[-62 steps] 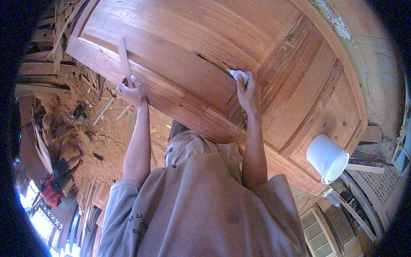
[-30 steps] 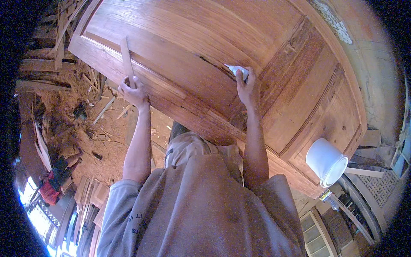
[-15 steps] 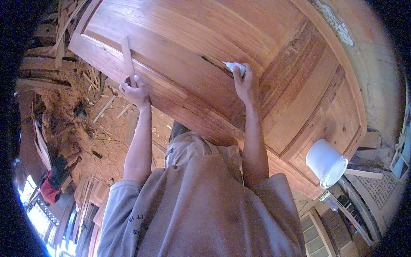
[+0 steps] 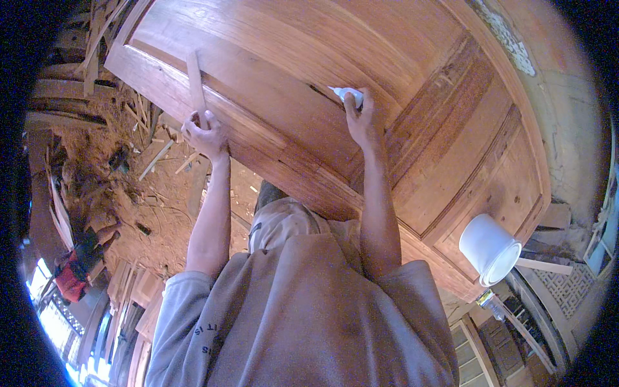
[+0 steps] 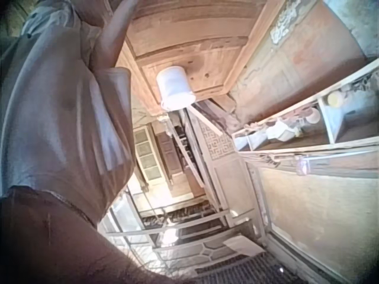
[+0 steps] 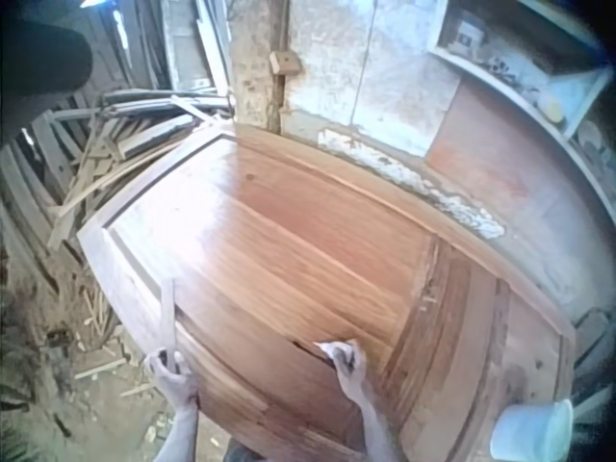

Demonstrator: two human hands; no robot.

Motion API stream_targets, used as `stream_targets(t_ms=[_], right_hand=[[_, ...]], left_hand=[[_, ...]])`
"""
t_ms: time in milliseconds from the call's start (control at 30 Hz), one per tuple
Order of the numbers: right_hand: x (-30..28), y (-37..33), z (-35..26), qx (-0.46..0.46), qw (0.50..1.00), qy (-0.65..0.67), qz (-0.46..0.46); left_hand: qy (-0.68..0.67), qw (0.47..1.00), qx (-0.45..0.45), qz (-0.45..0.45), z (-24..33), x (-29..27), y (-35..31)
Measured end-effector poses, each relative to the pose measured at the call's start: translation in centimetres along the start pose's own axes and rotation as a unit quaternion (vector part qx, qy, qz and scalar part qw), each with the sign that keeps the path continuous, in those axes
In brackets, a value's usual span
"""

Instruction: The person applies glue into a crack on a wooden door panel and then uses a brush to spread a liquid across the surface of the wood.

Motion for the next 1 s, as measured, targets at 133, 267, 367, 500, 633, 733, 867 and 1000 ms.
stream_targets(t_ms=[133, 267, 367, 500, 633, 733, 867, 1000], right_hand=[[0.3, 0.2, -0.3, -0.016, 1.0, -0.022, -0.006], [0.5, 0.3, -0.9, -0.018, 0.999, -0.023, -0.019], [1.0, 0.6, -0.7, -0.023, 0.999, -0.018, -0.013], [1.7, 1.1, -0.3, -0.063, 0.998, 0.013, 0.016], [2.2, 1.2, -1.2, -0.022, 0.999, 0.01, -0.029], [1.9, 1.3, -2.2, -0.035, 0.999, -0.007, -0.014], [2.5, 2.0, -2.7, -0.041, 0.999, -0.008, -0.035], [2.9, 2.6, -3.1, -0.064, 0.998, -0.007, -0.026]], left_hand=[[-0.007, 1.0, -0.007, 0.001, 0.0, 0.0, -0.1], [0.012, 1.0, 0.008, 0.002, 0.3, -0.1, 0.0], [0.014, 1.0, 0.012, 0.004, 0.3, -0.2, 0.0], [0.008, 1.0, 0.0, -0.001, 0.4, 0.0, 0.0], [0.022, 1.0, -0.005, -0.001, 0.2, -0.3, 0.1], [0.02, 1.0, -0.004, -0.006, 0.4, -0.2, 0.1], [0.024, 1.0, 0.002, 0.0, 0.3, -0.3, 0.1], [0.006, 1.0, -0.007, -0.001, 0.7, -0.1, 0.0]])
Point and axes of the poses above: each hand's wrist, its own y-axis towards the middle knuckle, its own x-axis out of the palm, z = x × y, the point moved 5 cm from there along y, towards the middle knuckle, and after that the axes turned 15 degrees about -y, right-handed, at the moved point
